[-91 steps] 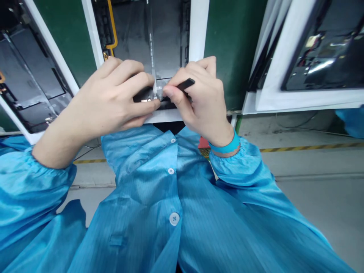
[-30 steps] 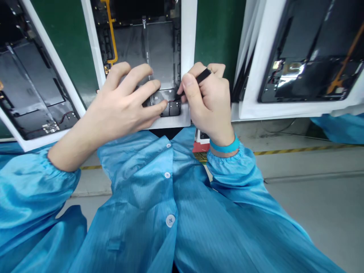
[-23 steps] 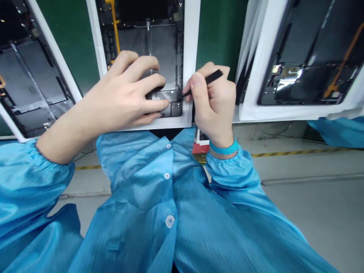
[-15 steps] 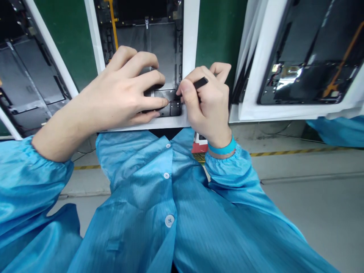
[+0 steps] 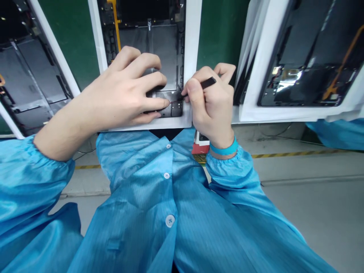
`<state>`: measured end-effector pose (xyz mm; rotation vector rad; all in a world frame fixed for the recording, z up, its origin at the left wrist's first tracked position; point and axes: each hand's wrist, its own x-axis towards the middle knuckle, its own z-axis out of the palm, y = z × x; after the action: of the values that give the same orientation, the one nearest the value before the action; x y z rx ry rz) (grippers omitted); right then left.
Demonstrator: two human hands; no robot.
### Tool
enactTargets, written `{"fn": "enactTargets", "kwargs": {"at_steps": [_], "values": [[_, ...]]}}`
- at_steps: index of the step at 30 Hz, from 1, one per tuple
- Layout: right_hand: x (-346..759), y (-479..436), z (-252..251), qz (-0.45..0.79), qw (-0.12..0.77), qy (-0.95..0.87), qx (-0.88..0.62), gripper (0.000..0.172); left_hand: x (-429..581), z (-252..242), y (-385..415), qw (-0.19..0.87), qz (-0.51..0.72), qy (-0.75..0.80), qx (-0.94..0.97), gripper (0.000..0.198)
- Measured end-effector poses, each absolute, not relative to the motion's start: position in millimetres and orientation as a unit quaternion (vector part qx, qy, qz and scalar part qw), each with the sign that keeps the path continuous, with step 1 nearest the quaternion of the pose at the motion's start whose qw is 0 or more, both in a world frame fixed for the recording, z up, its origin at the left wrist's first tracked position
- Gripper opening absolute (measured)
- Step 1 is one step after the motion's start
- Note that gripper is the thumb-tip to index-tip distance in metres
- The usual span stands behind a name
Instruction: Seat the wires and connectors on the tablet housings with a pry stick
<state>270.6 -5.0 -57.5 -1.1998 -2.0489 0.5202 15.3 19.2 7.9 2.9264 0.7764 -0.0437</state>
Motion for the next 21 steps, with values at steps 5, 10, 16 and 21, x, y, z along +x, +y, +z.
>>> {"fn": "enactTargets", "kwargs": {"at_steps": [5, 10, 16, 21], "values": [[271.1, -6.8, -54.2, 0.239, 0.325, -0.786, -0.469, 0.059, 15.5, 7.2, 19.2, 0.128, 0.004, 0.287, 0.949, 0.045], [270.7, -4.9, -54.7, 0.226, 0.325, -0.794, -0.460, 0.058, 14.6, 5.5, 18.2, 0.101, -0.006, 0.280, 0.955, 0.046], [266.7, -6.8, -55.2, 0.213, 0.297, -0.805, -0.467, 0.059, 14.9, 5.6, 17.4, 0.153, 0.018, 0.299, 0.942, 0.041], [265.4, -8.2, -53.7, 0.189, 0.292, -0.809, -0.475, 0.058, 16.6, 6.9, 16.5, 0.072, -0.017, 0.281, 0.957, 0.045]]}}
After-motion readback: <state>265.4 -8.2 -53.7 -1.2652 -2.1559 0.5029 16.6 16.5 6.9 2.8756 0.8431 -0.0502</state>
